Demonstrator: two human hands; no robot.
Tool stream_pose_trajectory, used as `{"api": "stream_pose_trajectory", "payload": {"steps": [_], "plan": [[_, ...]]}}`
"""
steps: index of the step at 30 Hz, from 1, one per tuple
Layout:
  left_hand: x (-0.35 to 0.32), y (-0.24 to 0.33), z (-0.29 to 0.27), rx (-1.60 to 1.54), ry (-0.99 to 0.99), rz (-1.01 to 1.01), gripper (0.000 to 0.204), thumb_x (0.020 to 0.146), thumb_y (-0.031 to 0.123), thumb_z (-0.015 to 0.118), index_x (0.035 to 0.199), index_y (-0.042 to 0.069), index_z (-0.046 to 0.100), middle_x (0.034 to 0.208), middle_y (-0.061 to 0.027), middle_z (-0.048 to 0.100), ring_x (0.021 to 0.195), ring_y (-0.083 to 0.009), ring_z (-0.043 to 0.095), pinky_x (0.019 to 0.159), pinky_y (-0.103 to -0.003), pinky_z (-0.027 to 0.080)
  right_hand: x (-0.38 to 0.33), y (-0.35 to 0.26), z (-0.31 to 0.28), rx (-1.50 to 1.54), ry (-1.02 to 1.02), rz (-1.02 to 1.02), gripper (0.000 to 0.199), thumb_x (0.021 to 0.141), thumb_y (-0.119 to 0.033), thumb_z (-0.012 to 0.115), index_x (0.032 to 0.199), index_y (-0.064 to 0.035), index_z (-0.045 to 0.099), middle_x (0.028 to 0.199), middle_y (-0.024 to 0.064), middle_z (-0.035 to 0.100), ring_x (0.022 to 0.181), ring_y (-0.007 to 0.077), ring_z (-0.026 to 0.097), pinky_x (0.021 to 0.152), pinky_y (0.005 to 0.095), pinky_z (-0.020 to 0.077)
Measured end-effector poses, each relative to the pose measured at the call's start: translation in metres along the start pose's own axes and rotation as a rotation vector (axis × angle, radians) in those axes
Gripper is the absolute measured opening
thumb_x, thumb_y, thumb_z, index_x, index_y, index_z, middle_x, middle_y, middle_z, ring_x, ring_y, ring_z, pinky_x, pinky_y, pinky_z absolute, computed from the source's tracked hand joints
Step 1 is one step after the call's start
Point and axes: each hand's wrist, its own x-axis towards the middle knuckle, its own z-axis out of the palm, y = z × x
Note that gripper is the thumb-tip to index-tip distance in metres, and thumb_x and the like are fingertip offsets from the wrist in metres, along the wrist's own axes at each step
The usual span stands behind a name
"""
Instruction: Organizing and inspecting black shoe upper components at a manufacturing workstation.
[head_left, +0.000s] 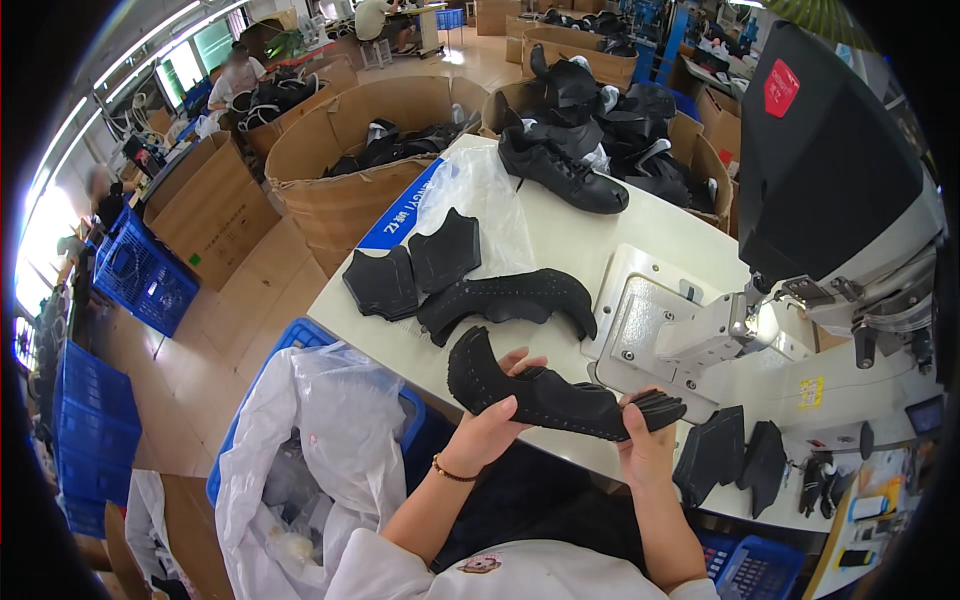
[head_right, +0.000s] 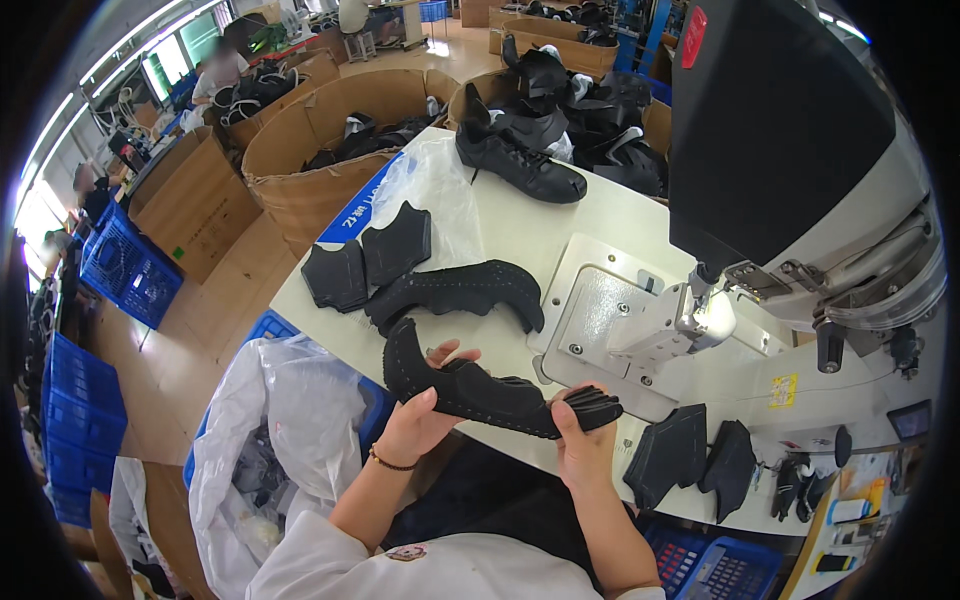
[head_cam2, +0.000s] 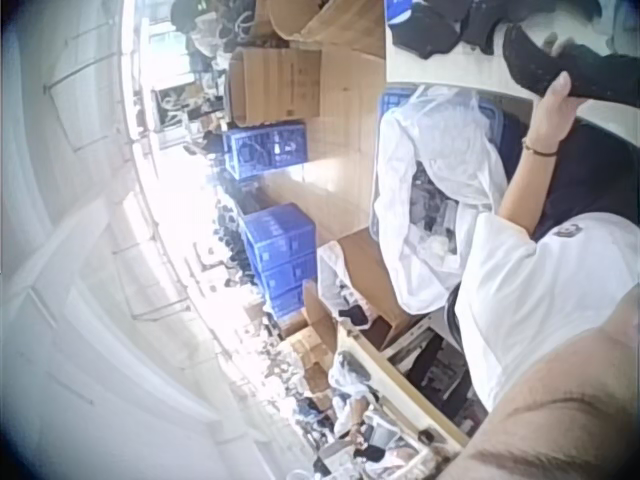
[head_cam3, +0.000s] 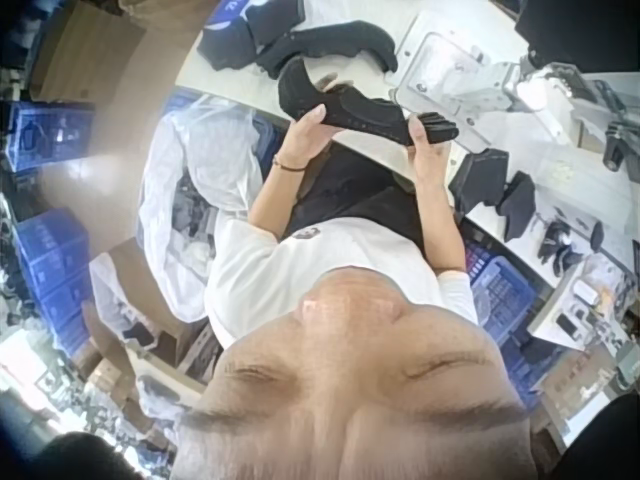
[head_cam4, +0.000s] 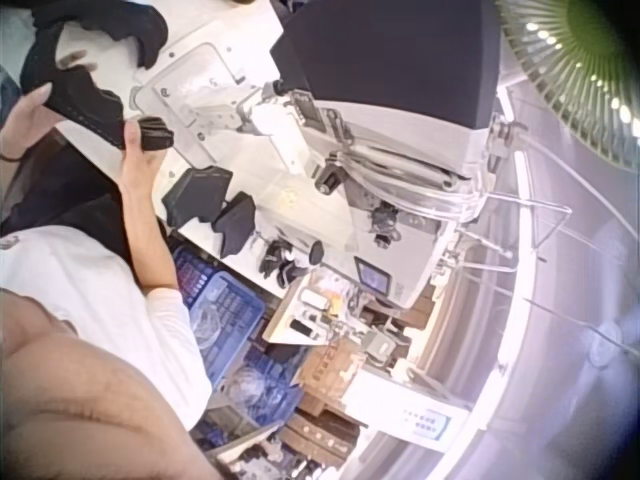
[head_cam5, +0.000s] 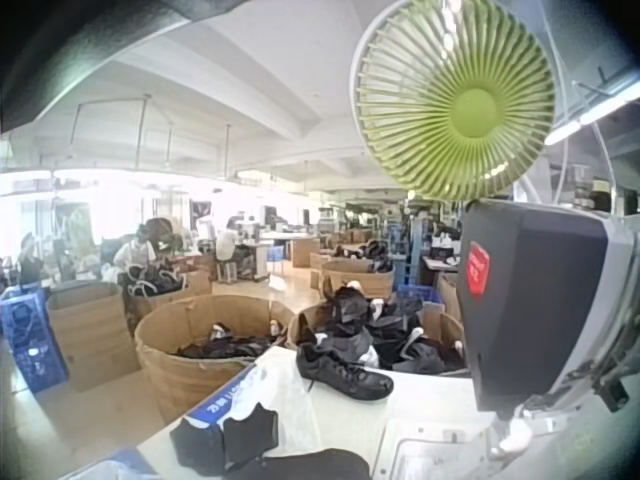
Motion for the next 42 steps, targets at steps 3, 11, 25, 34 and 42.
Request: {"api": "stream_pose_trajectory", "payload": {"steps": [3, 11, 25, 34, 42], "plan": [[-0.002, 0.003, 0.003, -0.04, 0.118, -0.088, 0.058, 0.08, 0.018, 0.059, 0.127, 0.005, 0.029, 0.122, -0.0132, 0.042, 0.11, -0.0237, 0.047, 0.091, -0.042, 0.041, 0.001, -0.006, 0.002, -0.131, -0.015, -0.214, 0.039, 0.074, -0.01, 0.069, 0.102, -0.0097, 0.043, 0.088, 0.0037, 0.054, 0.084, 0.0135, 0.055, 0.078, 0.026, 0.0452], [-0.006, 0.003, 0.001, 0.01, 0.264, -0.051, 0.045, 0.08, 0.011, 0.058, 0.118, -0.003, 0.038, 0.106, -0.0146, 0.053, 0.098, -0.0232, 0.055, 0.086, -0.037, 0.045, 0.001, -0.012, 0.0, -0.082, -0.065, -0.136, 0.047, 0.07, -0.013, 0.072, 0.104, -0.0101, 0.041, 0.09, 0.0041, 0.053, 0.085, 0.0158, 0.055, 0.078, 0.0275, 0.0461], [0.004, 0.011, 0.007, -0.051, 0.279, 0.022, 0.031, 0.081, 0.01, 0.056, 0.109, -0.001, 0.047, 0.101, -0.012, 0.057, 0.093, -0.0214, 0.058, 0.083, -0.033, 0.047, 0.028, -0.014, 0.009, -0.002, -0.011, 0.123, 0.045, 0.077, -0.019, 0.067, 0.112, -0.0114, 0.041, 0.091, 0.0029, 0.055, 0.079, 0.0135, 0.056, 0.064, 0.0262, 0.0471], [0.03, 0.04, -0.01, -0.002, 0.28, 0.156, 0.023, 0.087, 0.012, 0.049, 0.108, 0.002, 0.05, 0.101, -0.0092, 0.06, 0.091, -0.0185, 0.06, 0.079, -0.03, 0.05, 0.068, -0.02, 0.053, -0.014, -0.072, 0.095, 0.028, 0.088, -0.03, 0.049, 0.108, -0.0104, 0.044, 0.089, 0.0044, 0.057, 0.076, 0.0133, 0.06, 0.065, 0.0299, 0.0526], [0.024, 0.041, -0.024, -0.094, 0.243, 0.158, 0.022, 0.088, 0.015, 0.046, 0.105, 0.004, 0.055, 0.103, -0.0073, 0.061, 0.095, -0.017, 0.059, 0.086, -0.032, 0.047, 0.07, -0.018, 0.059, -0.031, -0.148, 0.103, 0.031, 0.091, -0.036, 0.041, 0.105, -0.0099, 0.046, 0.091, 0.0057, 0.057, 0.08, 0.0144, 0.06, 0.069, 0.0327, 0.0536]]}}
